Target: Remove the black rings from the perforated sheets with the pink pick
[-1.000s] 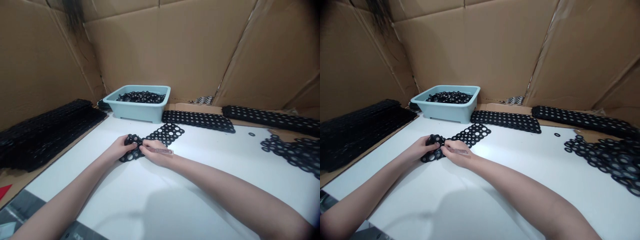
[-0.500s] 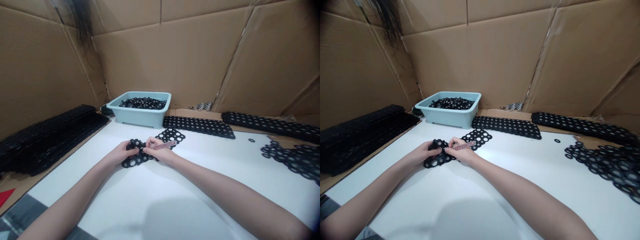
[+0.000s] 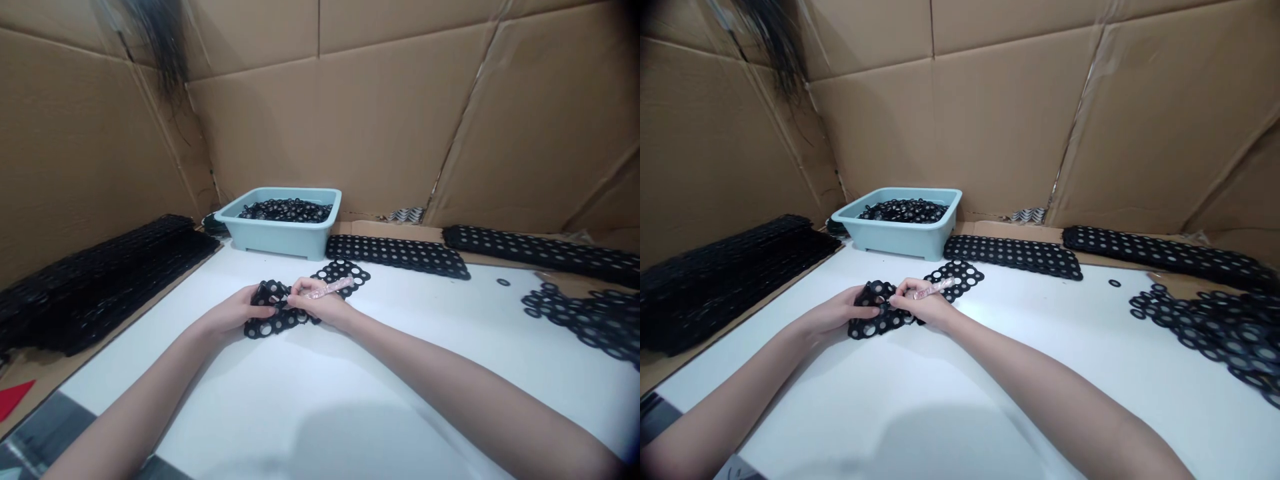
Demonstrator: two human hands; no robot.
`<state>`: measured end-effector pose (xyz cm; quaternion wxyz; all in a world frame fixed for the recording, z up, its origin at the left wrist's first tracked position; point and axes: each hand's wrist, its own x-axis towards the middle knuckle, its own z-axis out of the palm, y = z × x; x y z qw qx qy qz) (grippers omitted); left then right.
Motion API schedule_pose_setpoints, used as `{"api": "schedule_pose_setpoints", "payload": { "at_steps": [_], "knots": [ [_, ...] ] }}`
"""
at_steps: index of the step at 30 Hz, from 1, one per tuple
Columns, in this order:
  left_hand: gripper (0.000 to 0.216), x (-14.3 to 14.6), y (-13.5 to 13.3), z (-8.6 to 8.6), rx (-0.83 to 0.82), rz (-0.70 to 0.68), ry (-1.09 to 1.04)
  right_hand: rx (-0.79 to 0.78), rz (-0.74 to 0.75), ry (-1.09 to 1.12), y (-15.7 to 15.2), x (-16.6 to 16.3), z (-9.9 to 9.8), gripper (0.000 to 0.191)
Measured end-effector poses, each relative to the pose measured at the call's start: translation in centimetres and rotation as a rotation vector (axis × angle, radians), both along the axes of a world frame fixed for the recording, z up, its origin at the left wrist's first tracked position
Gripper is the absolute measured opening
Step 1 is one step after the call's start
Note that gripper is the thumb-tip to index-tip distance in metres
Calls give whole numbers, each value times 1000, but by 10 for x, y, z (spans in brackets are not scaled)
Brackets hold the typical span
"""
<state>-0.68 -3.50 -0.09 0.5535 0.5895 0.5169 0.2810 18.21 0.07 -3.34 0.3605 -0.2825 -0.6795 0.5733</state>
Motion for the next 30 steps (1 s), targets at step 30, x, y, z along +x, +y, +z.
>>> {"api": "schedule_pose_setpoints", "payload": {
  "at_steps": [30],
  "knots": [
    [28,7,-3,2,-40,45,-95,-163,62,77,4,0,-5,12]
  ]
}}
